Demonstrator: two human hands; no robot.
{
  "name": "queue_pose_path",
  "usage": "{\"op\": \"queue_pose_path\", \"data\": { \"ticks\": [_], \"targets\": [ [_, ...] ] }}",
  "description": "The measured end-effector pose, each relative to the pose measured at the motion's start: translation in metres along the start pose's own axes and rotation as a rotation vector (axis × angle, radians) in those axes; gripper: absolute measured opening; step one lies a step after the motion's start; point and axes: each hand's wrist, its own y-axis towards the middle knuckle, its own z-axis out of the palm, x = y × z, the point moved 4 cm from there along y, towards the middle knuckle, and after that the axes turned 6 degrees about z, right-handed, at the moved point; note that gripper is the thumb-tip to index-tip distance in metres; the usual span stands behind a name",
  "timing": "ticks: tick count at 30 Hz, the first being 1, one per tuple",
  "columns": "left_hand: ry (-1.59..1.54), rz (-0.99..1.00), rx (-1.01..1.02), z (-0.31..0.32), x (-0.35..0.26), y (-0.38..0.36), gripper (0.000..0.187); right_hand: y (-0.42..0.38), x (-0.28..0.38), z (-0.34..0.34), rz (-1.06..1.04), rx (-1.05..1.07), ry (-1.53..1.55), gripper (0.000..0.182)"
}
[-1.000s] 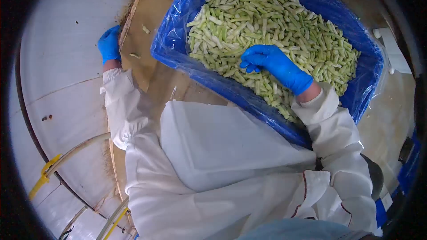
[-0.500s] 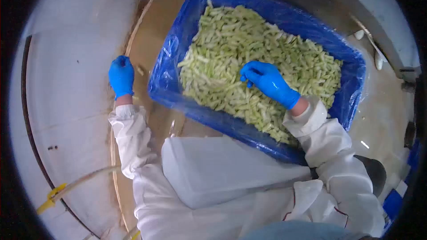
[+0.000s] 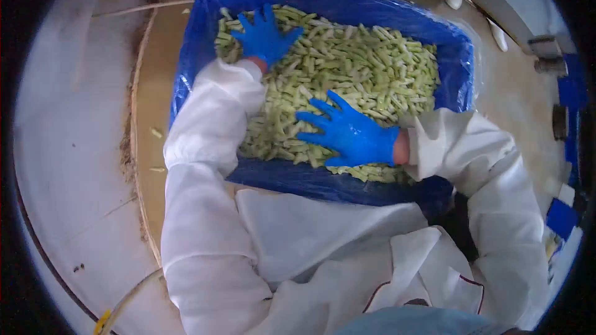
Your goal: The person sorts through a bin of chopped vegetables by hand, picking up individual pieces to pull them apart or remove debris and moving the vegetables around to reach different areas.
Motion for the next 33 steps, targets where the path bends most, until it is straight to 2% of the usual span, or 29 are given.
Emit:
{"op": "queue_pose_path", "data": {
  "ticks": [2,4,5,8,9,12,14,16,17,19,20,22,24,25,28,30,31,33],
  "targets": [
    [-0.231,0.035,-0.014,-0.025,-0.065,-0.028,0.087,-0.031,-0.002,-0.007,-0.051,0.121,0.008,0.067],
    [-0.212,0.366,0.152,-0.041,-0.120,-0.061,0.085,-0.062,-0.008,-0.015,-0.103,0.219,-0.044,0.068],
    [-0.258,0.447,0.152,-0.047,-0.138,-0.077,0.083,-0.081,-0.014,-0.007,-0.115,0.241,0.010,0.067],
    [-0.354,0.733,0.255,-0.073,-0.156,-0.126,0.078,-0.117,-0.025,-0.010,-0.240,0.351,0.025,0.057],
    [-0.383,0.834,0.308,-0.083,-0.155,-0.139,0.078,-0.125,-0.030,-0.013,-0.220,0.406,0.037,0.053],
    [-0.250,0.786,0.539,-0.098,-0.126,-0.158,0.074,-0.145,-0.046,-0.019,-0.159,0.514,0.051,0.042],
    [-0.328,0.476,0.543,-0.093,-0.080,-0.164,0.072,-0.157,-0.059,-0.017,-0.136,0.532,0.018,0.035],
    [-0.224,0.324,0.470,-0.087,-0.033,-0.178,0.056,-0.166,-0.068,-0.017,-0.101,0.499,0.119,0.032],
    [-0.273,0.297,0.509,-0.090,-0.023,-0.185,0.056,-0.168,-0.074,-0.017,-0.081,0.482,0.168,0.030],
    [-0.376,0.250,0.597,-0.103,-0.015,-0.197,0.055,-0.157,-0.086,-0.037,0.106,0.525,0.088,0.025],
    [-0.346,0.247,0.737,-0.103,-0.020,-0.197,0.052,-0.148,-0.094,-0.044,0.199,0.548,0.046,0.023],
    [-0.277,0.237,1.007,-0.103,-0.035,-0.200,0.047,-0.129,-0.126,-0.051,0.493,0.271,-0.043,0.021],
    [-0.485,0.293,0.744,-0.106,-0.053,-0.190,0.043,-0.105,-0.147,-0.055,0.546,-0.032,-0.094,0.025],
    [-0.582,0.317,0.606,-0.109,-0.060,-0.185,0.041,-0.100,-0.156,-0.042,0.508,-0.100,-0.121,0.026],
    [-0.553,0.343,0.120,-0.131,-0.078,-0.164,0.037,-0.083,-0.160,-0.022,0.332,-0.264,-0.160,0.028],
    [-0.485,0.339,-0.010,-0.141,-0.086,-0.155,0.039,-0.083,-0.136,-0.032,0.160,-0.319,-0.126,0.028],
    [-0.452,0.337,-0.073,-0.147,-0.092,-0.151,0.040,-0.077,-0.114,-0.042,0.362,-0.177,0.098,0.029],
    [-0.471,0.421,-0.234,-0.169,-0.118,-0.142,0.033,-0.066,-0.073,-0.050,0.395,0.052,0.510,0.029]
  ]
}}
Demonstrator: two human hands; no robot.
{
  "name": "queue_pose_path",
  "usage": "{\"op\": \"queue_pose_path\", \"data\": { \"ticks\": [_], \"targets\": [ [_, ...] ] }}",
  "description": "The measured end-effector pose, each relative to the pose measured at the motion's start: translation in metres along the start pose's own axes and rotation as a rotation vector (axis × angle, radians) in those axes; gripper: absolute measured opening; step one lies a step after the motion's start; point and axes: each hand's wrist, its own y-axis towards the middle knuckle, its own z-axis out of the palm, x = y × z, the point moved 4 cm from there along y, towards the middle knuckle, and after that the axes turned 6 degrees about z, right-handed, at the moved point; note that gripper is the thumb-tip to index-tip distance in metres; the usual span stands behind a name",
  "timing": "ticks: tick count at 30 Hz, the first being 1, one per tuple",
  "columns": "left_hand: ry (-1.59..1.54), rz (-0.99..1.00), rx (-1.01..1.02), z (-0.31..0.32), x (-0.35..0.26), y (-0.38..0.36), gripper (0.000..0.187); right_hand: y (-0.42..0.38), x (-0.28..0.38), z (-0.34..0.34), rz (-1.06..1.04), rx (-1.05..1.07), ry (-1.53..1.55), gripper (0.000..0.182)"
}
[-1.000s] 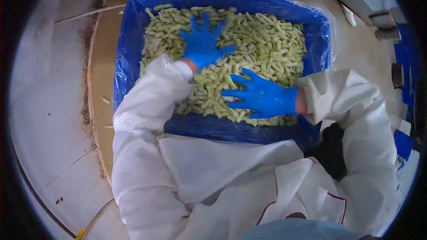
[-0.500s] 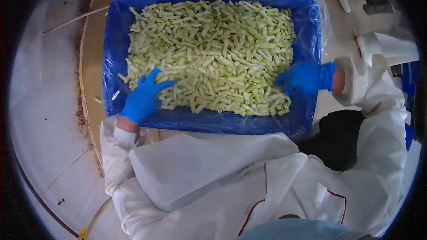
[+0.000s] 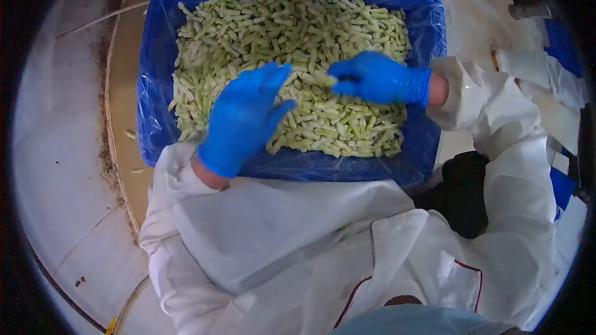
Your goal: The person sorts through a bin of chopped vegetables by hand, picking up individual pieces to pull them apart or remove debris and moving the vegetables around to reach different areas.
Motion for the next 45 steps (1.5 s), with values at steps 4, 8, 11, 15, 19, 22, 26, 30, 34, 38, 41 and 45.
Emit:
{"op": "queue_pose_path", "data": {
  "ticks": [4,8,11,15,19,22,26,30,34,38,41,45],
  "targets": [
    [-0.039,-0.073,0.500,0.031,-0.022,0.000,0.030,0.000,0.037,0.023,-0.035,0.158,0.100,0.028],
    [-0.026,-0.045,0.525,0.036,-0.016,-0.022,0.025,0.009,0.029,0.023,-0.041,0.108,0.031,0.026],
    [-0.092,-0.110,0.404,0.045,-0.002,-0.040,0.023,0.060,-0.021,0.003,-0.245,-0.379,-0.504,0.026],
    [-0.125,-0.087,0.331,0.038,-0.003,-0.027,0.023,0.135,-0.053,-0.042,-0.297,-0.615,-0.625,0.026],
    [-0.158,-0.164,0.223,0.026,0.009,-0.027,0.024,0.144,-0.069,-0.041,-0.162,-0.376,-0.790,0.025],
    [-0.240,-0.195,-0.082,0.026,0.030,-0.033,0.022,0.104,-0.044,-0.051,-0.280,-0.388,-0.432,0.026],
    [-0.472,-0.399,-0.148,0.026,0.044,-0.015,0.023,0.071,-0.005,-0.038,0.015,-0.056,0.309,0.024],
    [-0.592,-0.459,-0.224,0.031,0.039,-0.004,0.021,0.059,0.027,-0.019,-0.048,0.001,0.390,0.022],
    [-0.697,-0.546,-0.169,0.029,0.034,-0.009,0.015,0.052,0.044,-0.010,-0.047,0.002,0.415,0.022],
    [-0.504,-0.386,-0.187,0.015,0.028,-0.007,0.011,0.052,0.051,-0.003,-0.093,-0.019,0.401,0.023],
    [-0.476,-0.325,-0.246,0.015,0.025,-0.008,0.010,0.050,0.057,0.002,-0.090,-0.062,0.424,0.021],
    [-0.797,-0.427,-0.291,0.027,0.045,-0.015,0.006,0.055,0.052,0.017,-0.127,0.004,0.782,0.018]
  ]
}}
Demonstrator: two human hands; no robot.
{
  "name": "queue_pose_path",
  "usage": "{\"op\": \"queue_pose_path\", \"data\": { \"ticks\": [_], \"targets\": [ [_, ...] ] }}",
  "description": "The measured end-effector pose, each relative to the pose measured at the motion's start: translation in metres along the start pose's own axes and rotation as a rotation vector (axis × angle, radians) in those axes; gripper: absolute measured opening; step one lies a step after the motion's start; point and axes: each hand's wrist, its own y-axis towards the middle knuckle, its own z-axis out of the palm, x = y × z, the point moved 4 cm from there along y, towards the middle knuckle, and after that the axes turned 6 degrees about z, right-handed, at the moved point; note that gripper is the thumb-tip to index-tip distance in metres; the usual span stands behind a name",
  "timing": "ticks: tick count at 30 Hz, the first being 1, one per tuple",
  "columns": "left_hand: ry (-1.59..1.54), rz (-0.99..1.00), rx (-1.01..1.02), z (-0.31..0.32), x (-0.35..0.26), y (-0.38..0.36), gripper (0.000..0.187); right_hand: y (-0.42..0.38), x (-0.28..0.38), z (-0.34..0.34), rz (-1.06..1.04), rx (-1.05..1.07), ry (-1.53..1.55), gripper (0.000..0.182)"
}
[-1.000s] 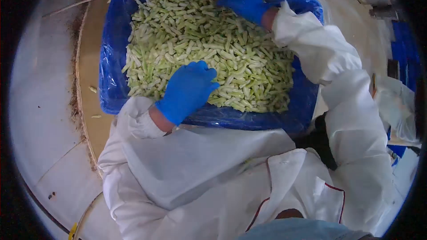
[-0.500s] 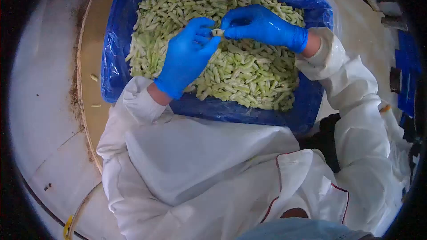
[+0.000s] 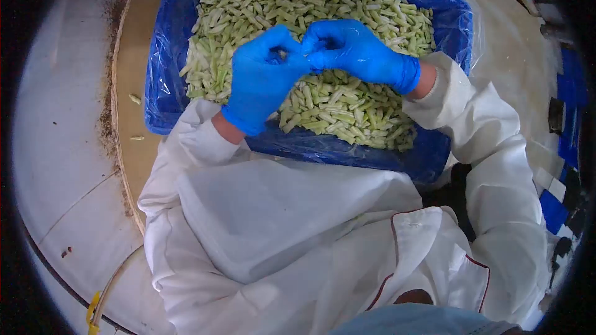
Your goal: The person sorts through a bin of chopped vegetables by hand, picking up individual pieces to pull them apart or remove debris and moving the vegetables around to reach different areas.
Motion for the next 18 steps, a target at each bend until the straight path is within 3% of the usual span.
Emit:
{"op": "queue_pose_path", "data": {
  "ticks": [4,7,9,13,15,17,18],
  "targets": [
    [-0.621,-0.357,-0.158,-0.026,-0.014,0.001,0.004,0.001,-0.015,-0.001,-0.009,0.099,0.333,0.017],
    [-0.560,-0.256,-0.029,-0.060,-0.026,-0.006,0.009,-0.002,-0.019,-0.008,0.036,0.133,0.295,0.018],
    [-0.596,-0.347,0.160,-0.088,-0.035,-0.028,0.005,-0.006,-0.021,-0.017,0.089,0.135,0.140,0.019],
    [0.053,-0.855,0.818,-0.107,-0.076,-0.095,0.016,-0.021,-0.035,-0.032,0.179,0.236,-0.272,0.020],
    [0.554,-0.701,0.868,-0.115,-0.048,-0.161,0.020,-0.025,-0.040,-0.037,0.216,0.330,-0.442,0.020],
    [0.698,-0.613,0.841,-0.118,-0.041,-0.177,0.020,-0.028,-0.039,-0.037,0.249,0.414,-0.598,0.020],
    [0.595,-0.616,0.799,-0.118,-0.050,-0.161,0.018,-0.027,-0.038,-0.036,0.228,0.433,-0.703,0.020]
  ]
}}
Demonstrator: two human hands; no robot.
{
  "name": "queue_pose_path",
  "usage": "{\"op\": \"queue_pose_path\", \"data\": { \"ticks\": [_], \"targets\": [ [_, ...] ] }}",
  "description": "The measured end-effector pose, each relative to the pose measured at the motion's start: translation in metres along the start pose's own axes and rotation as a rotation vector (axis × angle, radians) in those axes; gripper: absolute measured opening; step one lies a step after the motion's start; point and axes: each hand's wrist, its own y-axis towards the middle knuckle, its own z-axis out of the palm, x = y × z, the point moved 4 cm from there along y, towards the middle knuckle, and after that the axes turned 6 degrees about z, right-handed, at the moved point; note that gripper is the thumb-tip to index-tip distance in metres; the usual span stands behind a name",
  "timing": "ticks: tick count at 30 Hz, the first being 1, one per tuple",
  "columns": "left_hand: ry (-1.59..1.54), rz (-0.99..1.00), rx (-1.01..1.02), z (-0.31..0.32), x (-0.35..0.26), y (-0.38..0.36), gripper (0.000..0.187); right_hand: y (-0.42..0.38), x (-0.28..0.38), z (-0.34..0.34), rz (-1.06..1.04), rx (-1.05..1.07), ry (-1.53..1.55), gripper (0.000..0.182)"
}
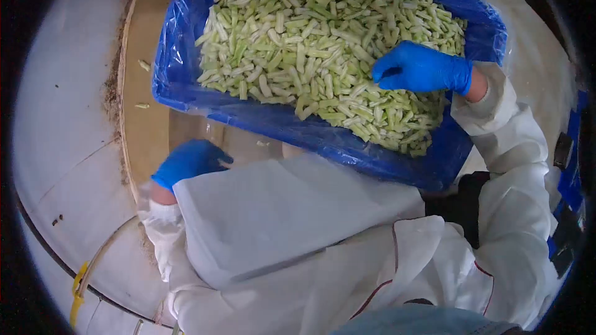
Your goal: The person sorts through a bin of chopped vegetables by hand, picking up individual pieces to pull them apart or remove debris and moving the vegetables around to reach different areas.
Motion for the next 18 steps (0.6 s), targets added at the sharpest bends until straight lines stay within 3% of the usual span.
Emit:
{"op": "queue_pose_path", "data": {
  "ticks": [1,4,8,10,13,16,18],
  "targets": [
    [-0.108,0.032,-0.015,-0.014,-0.012,0.003,0.016,0.000,0.002,0.002,0.001,0.009,-0.106,0.019],
    [-0.491,-0.116,-0.205,-0.058,-0.039,0.023,0.015,0.000,0.010,-0.005,0.049,-0.023,-0.370,0.019],
    [0.055,0.102,-0.603,-0.078,-0.012,0.099,0.018,0.004,0.021,-0.013,0.150,-0.096,-0.540,0.017],
    [0.402,0.407,-0.732,-0.056,0.023,0.138,0.021,0.009,0.017,-0.006,0.086,-0.228,-0.479,0.016],
    [0.507,0.369,-0.554,-0.039,0.039,0.171,0.023,0.015,0.016,0.007,0.046,-0.269,-0.478,0.017],
    [0.419,0.265,-0.335,-0.049,0.032,0.172,0.022,0.022,0.023,0.016,-0.017,-0.349,-0.420,0.019],
    [0.214,0.301,-0.475,-0.053,0.019,0.157,0.022,0.027,0.034,0.015,-0.068,-0.431,-0.322,0.022]
  ]
}}
